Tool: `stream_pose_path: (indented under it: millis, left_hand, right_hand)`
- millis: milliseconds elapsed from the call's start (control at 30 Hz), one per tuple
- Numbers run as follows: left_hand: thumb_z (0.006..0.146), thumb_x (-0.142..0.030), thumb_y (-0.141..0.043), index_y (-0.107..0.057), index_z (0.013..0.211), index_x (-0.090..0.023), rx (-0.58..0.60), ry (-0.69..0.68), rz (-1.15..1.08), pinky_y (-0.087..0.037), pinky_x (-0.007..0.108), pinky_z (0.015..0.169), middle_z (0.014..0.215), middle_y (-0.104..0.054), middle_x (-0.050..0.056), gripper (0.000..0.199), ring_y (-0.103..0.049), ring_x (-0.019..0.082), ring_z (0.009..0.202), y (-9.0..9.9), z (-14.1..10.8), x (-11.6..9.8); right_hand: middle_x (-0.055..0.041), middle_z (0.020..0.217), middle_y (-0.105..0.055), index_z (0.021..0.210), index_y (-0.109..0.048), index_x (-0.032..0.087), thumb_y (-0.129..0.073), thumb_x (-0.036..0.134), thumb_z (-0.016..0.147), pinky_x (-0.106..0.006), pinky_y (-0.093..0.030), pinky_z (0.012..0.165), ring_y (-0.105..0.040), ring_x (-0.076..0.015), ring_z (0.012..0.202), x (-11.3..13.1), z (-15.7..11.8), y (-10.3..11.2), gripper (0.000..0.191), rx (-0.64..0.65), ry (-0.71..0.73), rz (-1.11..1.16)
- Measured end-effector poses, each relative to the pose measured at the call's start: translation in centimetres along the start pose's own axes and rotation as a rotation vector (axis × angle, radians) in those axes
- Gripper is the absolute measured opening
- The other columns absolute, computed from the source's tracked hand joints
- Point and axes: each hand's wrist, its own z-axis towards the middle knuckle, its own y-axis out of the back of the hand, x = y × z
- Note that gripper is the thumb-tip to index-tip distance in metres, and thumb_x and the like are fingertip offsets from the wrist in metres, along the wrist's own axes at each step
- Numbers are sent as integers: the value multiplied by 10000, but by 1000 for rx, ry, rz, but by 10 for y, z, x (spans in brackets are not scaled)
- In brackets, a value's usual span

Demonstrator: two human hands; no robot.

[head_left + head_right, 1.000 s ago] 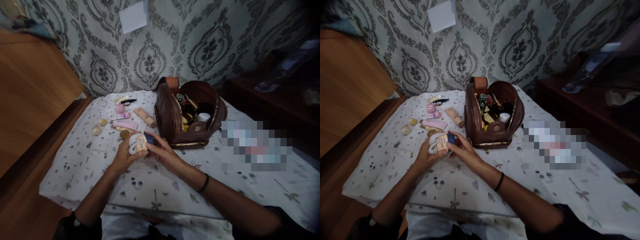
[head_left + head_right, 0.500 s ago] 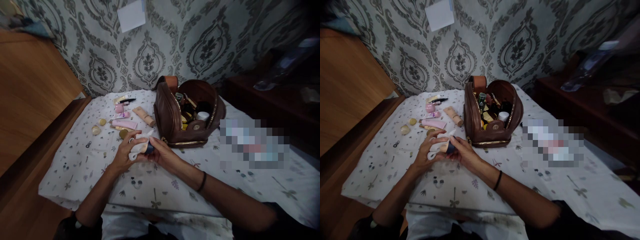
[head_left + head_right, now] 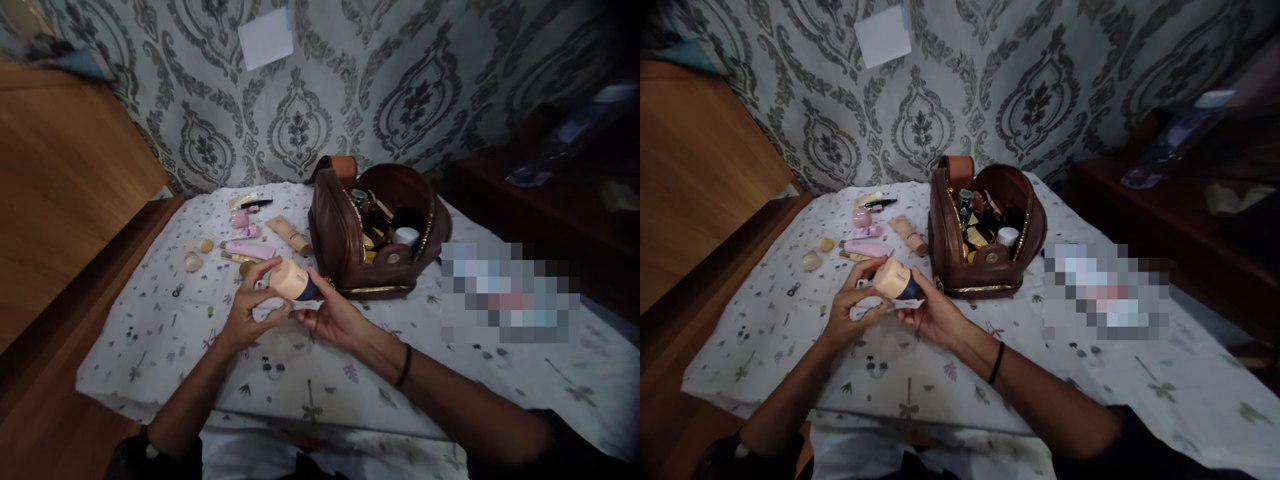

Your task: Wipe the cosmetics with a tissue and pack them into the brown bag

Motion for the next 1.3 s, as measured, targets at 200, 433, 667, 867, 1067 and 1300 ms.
stream_pose_path:
  millis: [200, 433, 667, 867, 1067, 1300]
  left_hand:
    - [902, -340, -632, -678, 813, -181, -84, 94, -107, -482, 411, 978, 1216, -628, 114, 187, -601, 264, 1129, 0, 1, -1]
    - [964, -484, -490, -668, 1026, -171, -227, 374, -254, -491, 336, 882, 1043, -693, 89, 366, -635, 240, 996, -2, 1, -2]
    - [936, -640, -425, -579, 1234, -181, -58, 169, -156, -461, 388, 950, 1211, -631, 125, 568, -592, 269, 1091, -6, -4, 1]
    - [976, -620, -333, -562, 1187, -192, -156, 296, -169, -479, 336, 811, 1052, -629, 82, 530, -608, 216, 902, -12, -8, 1]
    - [957, -630, -391, -581, 1069, -208, -296, 531, -334, -451, 251, 613, 817, -600, 5, 475, -549, 142, 662, -14, -1, 1]
    - [827, -678, -583, -651, 986, -170, -359, 781, -726, -508, 230, 623, 834, -650, 12, 536, -622, 135, 691, -24, 5, 7]
  right_hand:
    - [10, 670, -648, 937, -614, 199, -701, 542, 818, -165, -380, 384, -544, -95, 499, 4, 1, 2, 373, 74, -55, -13]
    - [0, 630, -647, 870, -631, 185, -713, 595, 758, -158, -354, 366, -528, -82, 459, 1, -2, 0, 432, 111, -39, -228]
    - [21, 803, -672, 966, -605, 206, -853, 474, 665, -175, -467, 497, -611, -84, 575, -7, 0, 1, 474, 58, 159, -321]
    - [14, 858, -643, 1089, -598, 212, -817, 444, 718, -212, -483, 570, -600, -109, 680, -7, -3, 2, 490, 119, 288, -569]
    - [-25, 1039, -625, 1138, -570, 248, -840, 357, 696, -316, -519, 827, -620, -188, 958, -9, -5, 3, 529, 227, 506, -836]
    - [-89, 1169, -610, 1259, -544, 268, -737, 305, 820, -434, -493, 945, -588, -259, 1096, -10, -10, 6, 482, 180, 928, -1275]
